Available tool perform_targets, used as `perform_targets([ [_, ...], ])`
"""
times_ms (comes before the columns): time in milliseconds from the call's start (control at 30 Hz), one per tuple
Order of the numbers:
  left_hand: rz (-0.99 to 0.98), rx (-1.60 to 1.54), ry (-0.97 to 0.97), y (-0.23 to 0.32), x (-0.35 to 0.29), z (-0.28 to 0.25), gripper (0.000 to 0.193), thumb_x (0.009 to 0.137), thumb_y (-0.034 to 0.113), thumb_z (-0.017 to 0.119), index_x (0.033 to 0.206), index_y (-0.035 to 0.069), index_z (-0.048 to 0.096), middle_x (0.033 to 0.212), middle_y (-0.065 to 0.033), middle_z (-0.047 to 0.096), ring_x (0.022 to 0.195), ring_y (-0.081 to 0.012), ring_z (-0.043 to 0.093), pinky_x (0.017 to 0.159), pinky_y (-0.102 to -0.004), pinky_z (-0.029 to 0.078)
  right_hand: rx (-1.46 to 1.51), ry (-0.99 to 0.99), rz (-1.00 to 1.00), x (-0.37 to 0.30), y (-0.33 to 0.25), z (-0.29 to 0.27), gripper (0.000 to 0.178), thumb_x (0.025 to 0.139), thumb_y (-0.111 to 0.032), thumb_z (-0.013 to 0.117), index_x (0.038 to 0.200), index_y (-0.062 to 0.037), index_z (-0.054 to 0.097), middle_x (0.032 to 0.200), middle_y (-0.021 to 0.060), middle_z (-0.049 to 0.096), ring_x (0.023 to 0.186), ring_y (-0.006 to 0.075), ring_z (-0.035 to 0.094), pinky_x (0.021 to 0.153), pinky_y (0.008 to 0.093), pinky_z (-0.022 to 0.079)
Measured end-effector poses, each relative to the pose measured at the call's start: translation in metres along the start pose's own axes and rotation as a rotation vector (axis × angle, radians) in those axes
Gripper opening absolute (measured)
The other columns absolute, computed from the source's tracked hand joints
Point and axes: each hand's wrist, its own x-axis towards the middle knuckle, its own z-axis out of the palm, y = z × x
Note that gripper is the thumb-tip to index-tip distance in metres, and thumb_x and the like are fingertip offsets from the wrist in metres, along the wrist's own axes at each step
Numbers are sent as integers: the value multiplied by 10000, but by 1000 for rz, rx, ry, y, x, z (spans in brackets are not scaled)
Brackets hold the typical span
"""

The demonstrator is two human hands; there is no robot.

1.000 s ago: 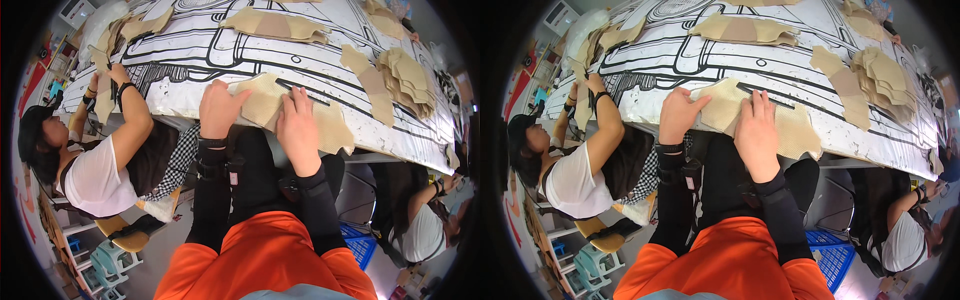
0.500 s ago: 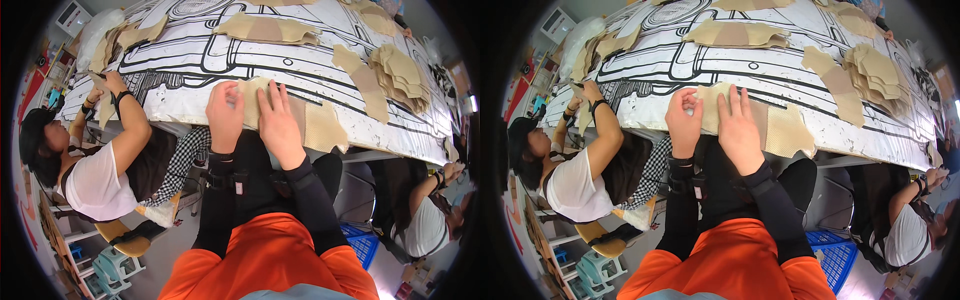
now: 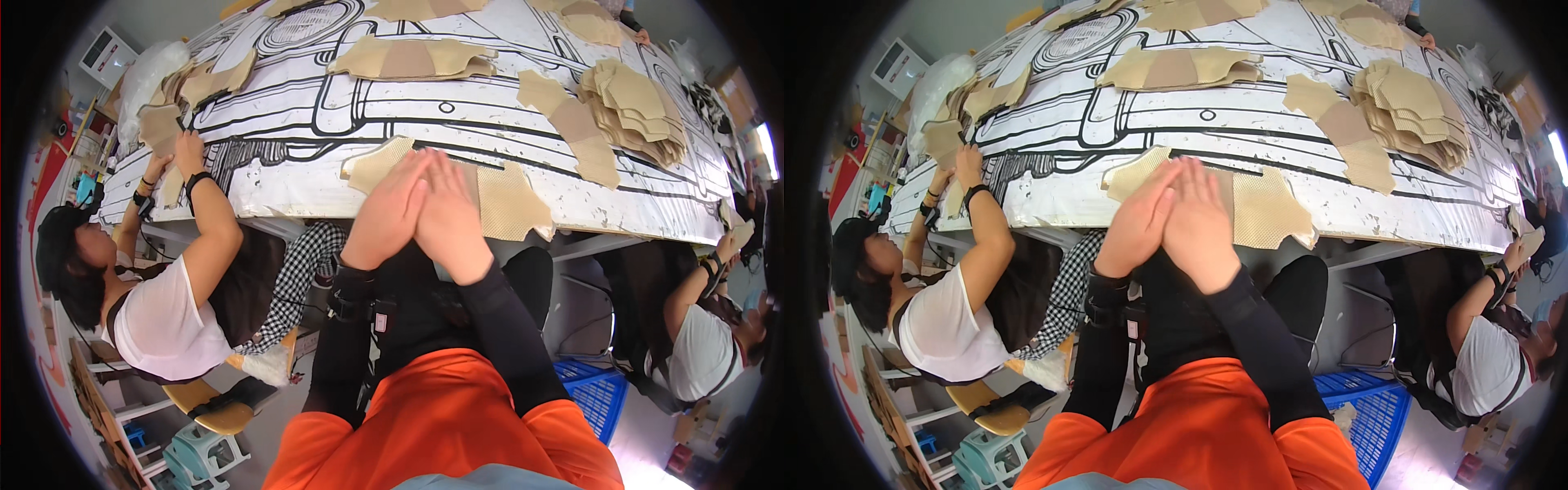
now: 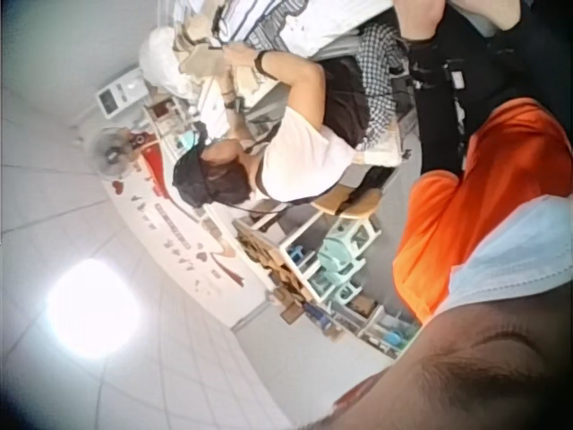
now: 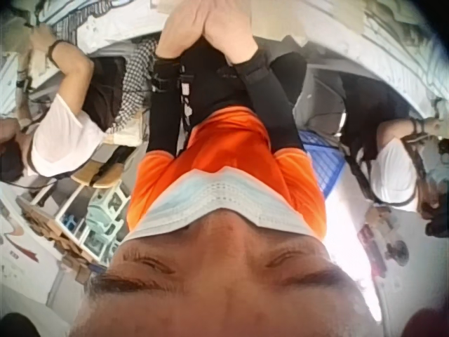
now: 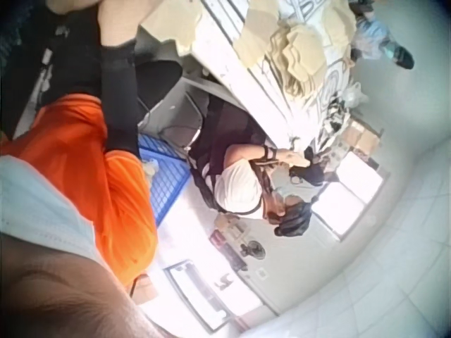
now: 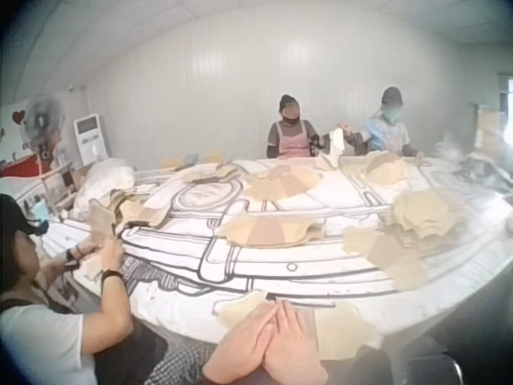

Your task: Layering and aligning fabric and foam material pieces for shoe construction.

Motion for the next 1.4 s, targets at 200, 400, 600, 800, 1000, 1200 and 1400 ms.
perform_targets([
  [200, 192, 615, -100, -3, -6, 16, 512, 1079, 288, 441, 1478, -28, 493, 1590, -212, 429, 1486, -363, 389, 1215, -524, 297, -44, -72, 34, -29, 1, -24, 541, 974, -207, 519, 1406, 118, 528, 1504, 276, 505, 1466, 382, 424, 1234, 506, 282],
  [400, 228, 607, -87, -14, -6, 10, 527, 1066, 288, 448, 1512, 8, 470, 1616, -182, 404, 1504, -355, 361, 1225, -526, 277, -47, -106, 20, -28, 1, -36, 653, 924, -243, 604, 1463, 99, 468, 1540, 276, 463, 1478, 376, 408, 1228, 495, 299],
  [600, 43, 764, -101, -18, -8, 7, 550, 1059, 281, 448, 1540, 15, 426, 1625, -206, 376, 1509, -379, 343, 1229, -543, 259, 66, -147, -31, -32, 17, -28, 777, 771, -225, 644, 1446, 122, 475, 1539, 295, 452, 1497, 385, 369, 1268, 488, 218],
  [800, -155, 855, -225, 38, -12, 30, 571, 1054, 278, 476, 1539, -15, 402, 1590, -301, 367, 1477, -481, 346, 1197, -589, 292, 38, -116, -4, -50, 10, -67, 750, 787, -204, 624, 1441, 131, 474, 1524, 296, 467, 1487, 390, 385, 1262, 497, 225],
  [1000, 367, 364, -370, 31, 16, 36, 702, 956, 272, 648, 1547, -3, 390, 1613, -259, 359, 1512, -410, 323, 1231, -587, 234, 151, 15, 141, -72, -1, -121, 565, 795, -109, 637, 1327, 69, 574, 1372, 261, 581, 1342, 386, 528, 1155, 500, 388],
  [1200, 422, 496, -323, 49, -3, 64, 755, 940, 242, 688, 1577, 22, 346, 1652, -172, 329, 1532, -344, 314, 1213, -564, 299, 1069, -84, 1295, -120, 108, -148, 447, 1010, -404, 630, 1043, 37, 696, 834, 149, 762, 612, 217, 684, 575, 304, 498],
  [1400, 497, 562, -207, 41, -2, 91, 655, 906, 46, 601, 1535, 23, 421, 1598, -149, 429, 1485, -324, 407, 1202, -525, 344, 1064, 146, 1004, -112, 121, -111, 286, 1025, -232, 628, 982, 45, 683, 821, 96, 752, 561, 120, 625, 514, 237, 422],
])
